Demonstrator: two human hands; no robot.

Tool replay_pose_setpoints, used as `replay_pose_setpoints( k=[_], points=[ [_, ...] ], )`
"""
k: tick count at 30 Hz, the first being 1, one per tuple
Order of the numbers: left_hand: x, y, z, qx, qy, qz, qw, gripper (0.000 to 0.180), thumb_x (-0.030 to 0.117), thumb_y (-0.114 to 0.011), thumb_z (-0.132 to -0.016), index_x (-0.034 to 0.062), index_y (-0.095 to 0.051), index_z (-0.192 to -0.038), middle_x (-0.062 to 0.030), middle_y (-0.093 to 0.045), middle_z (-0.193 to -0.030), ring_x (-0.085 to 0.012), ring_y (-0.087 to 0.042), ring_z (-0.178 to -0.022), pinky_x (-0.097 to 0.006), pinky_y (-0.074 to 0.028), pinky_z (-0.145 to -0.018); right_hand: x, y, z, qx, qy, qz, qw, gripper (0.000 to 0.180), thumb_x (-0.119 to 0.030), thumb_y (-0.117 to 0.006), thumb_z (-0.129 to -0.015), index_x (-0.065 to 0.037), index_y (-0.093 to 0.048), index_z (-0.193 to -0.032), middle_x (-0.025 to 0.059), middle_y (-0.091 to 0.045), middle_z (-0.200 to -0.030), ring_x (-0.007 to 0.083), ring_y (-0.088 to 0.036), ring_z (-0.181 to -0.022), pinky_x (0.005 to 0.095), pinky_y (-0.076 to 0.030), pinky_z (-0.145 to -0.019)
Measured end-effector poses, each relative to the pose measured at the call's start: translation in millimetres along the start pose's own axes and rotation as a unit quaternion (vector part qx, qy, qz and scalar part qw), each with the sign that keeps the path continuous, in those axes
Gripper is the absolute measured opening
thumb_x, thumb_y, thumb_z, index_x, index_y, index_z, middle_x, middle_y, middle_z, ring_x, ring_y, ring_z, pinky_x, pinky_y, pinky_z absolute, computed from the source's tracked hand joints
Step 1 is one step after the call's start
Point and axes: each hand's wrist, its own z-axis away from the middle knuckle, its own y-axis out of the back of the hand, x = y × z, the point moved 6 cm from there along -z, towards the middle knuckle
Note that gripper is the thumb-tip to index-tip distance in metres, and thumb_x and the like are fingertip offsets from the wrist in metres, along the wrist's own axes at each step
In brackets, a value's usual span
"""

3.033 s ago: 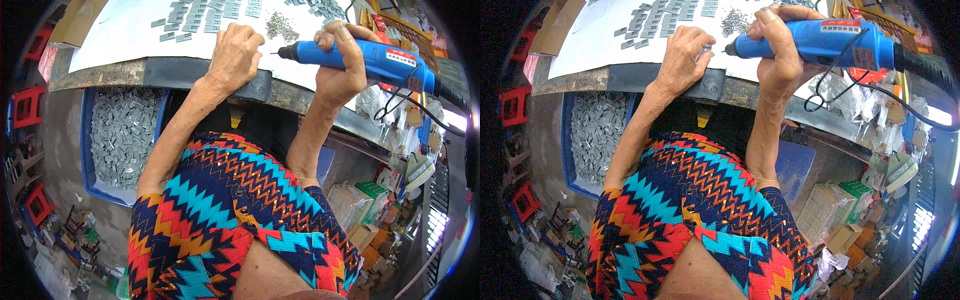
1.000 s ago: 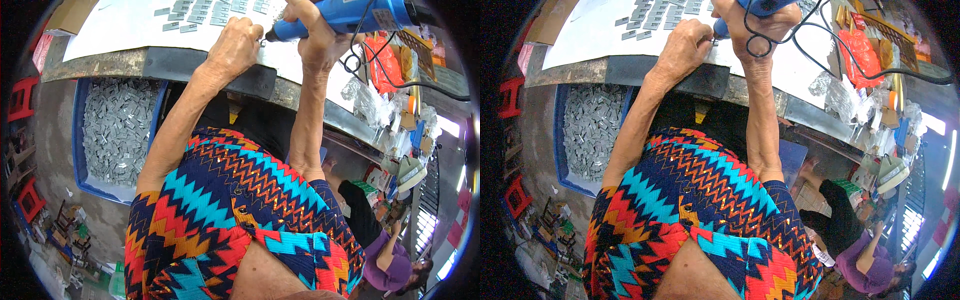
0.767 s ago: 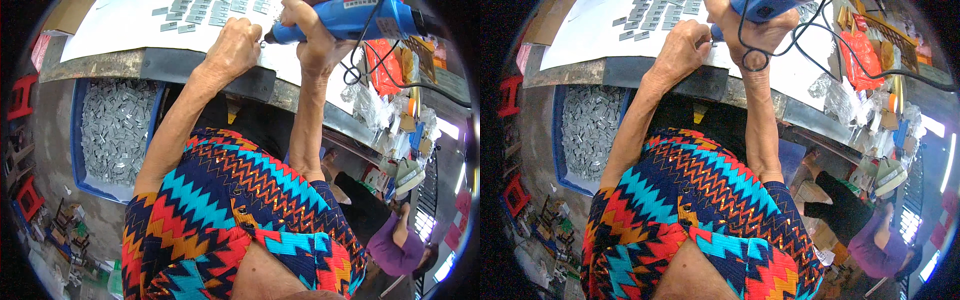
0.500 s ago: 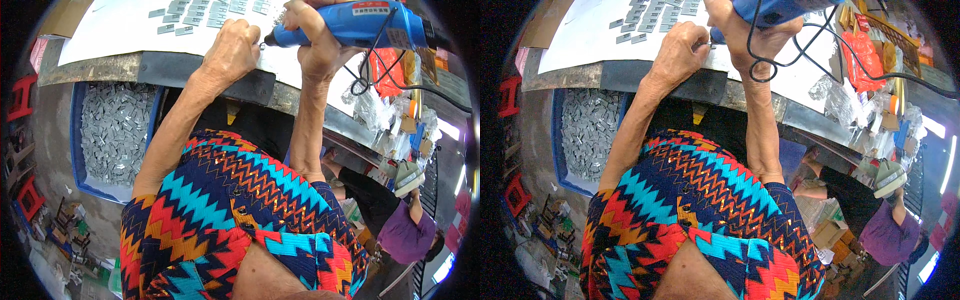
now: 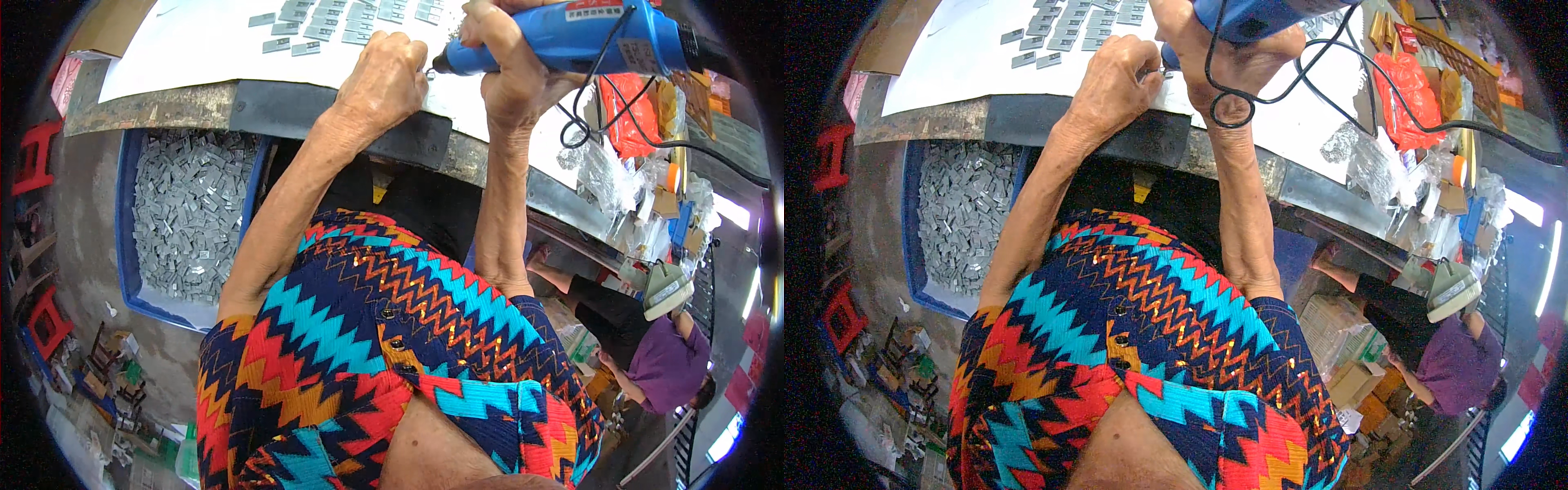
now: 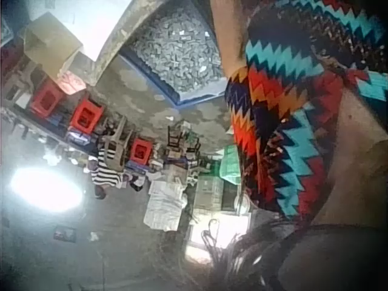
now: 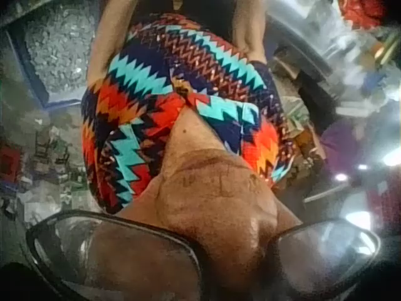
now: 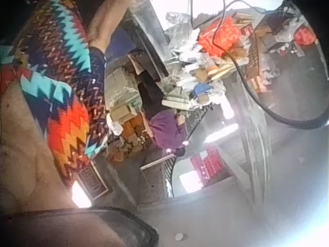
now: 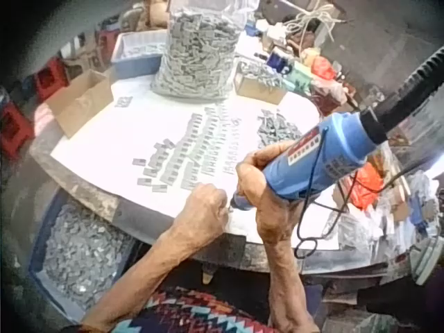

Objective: Using an electric screwdriver to process small metal plates on a workbench.

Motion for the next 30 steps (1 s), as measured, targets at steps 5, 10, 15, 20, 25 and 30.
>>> replay_pose_setpoints(
  k=[5,10,15,20,25,30],
  points=[
    [4,2,0,-0.008,-0.022,-0.017,1.0,0.011,0.002,-0.063,-0.068,-0.0038,-0.059,-0.077,-0.0182,-0.057,-0.071,-0.0286,-0.056,-0.072,-0.037,-0.049,-0.065,-4,-5,-2,-0.008,0.005,-0.037,0.999,0.017,0.003,-0.059,-0.067,0.0,-0.047,-0.08,0.0066,-0.053,-0.064,0.0115,-0.051,-0.049,0.0246,-0.043,-0.045],
    [7,2,-1,0.001,-0.031,-0.026,0.999,0.012,0.002,-0.062,-0.067,-0.0036,-0.059,-0.078,-0.018,-0.057,-0.07,-0.0287,-0.056,-0.071,-0.036,-0.049,-0.066,8,-11,-11,-0.087,0.118,-0.35,0.925,0.014,0.004,-0.058,-0.064,0.0,-0.049,-0.074,0.0062,-0.053,-0.06,0.0111,-0.049,-0.046,0.0232,-0.042,-0.043],
    [6,2,-1,-0.004,-0.023,-0.033,0.999,0.013,0.001,-0.061,-0.068,-0.0027,-0.059,-0.08,-0.0177,-0.057,-0.071,-0.0283,-0.055,-0.073,-0.035,-0.048,-0.068,8,-13,-8,-0.07,0.072,-0.325,0.94,0.013,0.002,-0.059,-0.063,0.001,-0.05,-0.073,0.0059,-0.053,-0.059,0.0108,-0.049,-0.045,0.0227,-0.041,-0.043],
    [0,-2,1,-0.041,-0.012,-0.004,0.999,0.014,0.001,-0.061,-0.068,-0.0025,-0.058,-0.081,-0.0161,-0.055,-0.076,-0.0281,-0.053,-0.078,-0.037,-0.048,-0.07,7,-11,-5,-0.058,0.007,-0.073,0.996,0.013,0.002,-0.059,-0.063,0.001,-0.051,-0.073,0.0057,-0.053,-0.059,0.0108,-0.049,-0.045,0.0226,-0.04,-0.042],
    [2,2,1,0.027,-0.036,0.039,0.998,0.013,0.0,-0.061,-0.065,0.0013,-0.052,-0.074,-0.0111,-0.051,-0.07,-0.0287,-0.048,-0.072,-0.037,-0.041,-0.067,0,-9,-11,-0.111,-0.059,-0.061,0.99,0.016,0.002,-0.062,-0.061,-0.001,-0.05,-0.073,0.0054,-0.053,-0.06,0.0107,-0.049,-0.047,0.0223,-0.04,-0.043],
    [6,3,1,-0.015,-0.034,-0.026,0.999,0.014,0.003,-0.062,-0.068,-0.003,-0.056,-0.079,-0.0169,-0.055,-0.081,-0.0291,-0.053,-0.082,-0.037,-0.046,-0.076,0,-2,1,-0.102,-0.023,-0.101,0.989,0.025,0.004,-0.063,-0.061,-0.003,-0.047,-0.079,0.0073,-0.054,-0.065,0.0125,-0.052,-0.051,0.0236,-0.042,-0.045]
  ],
)
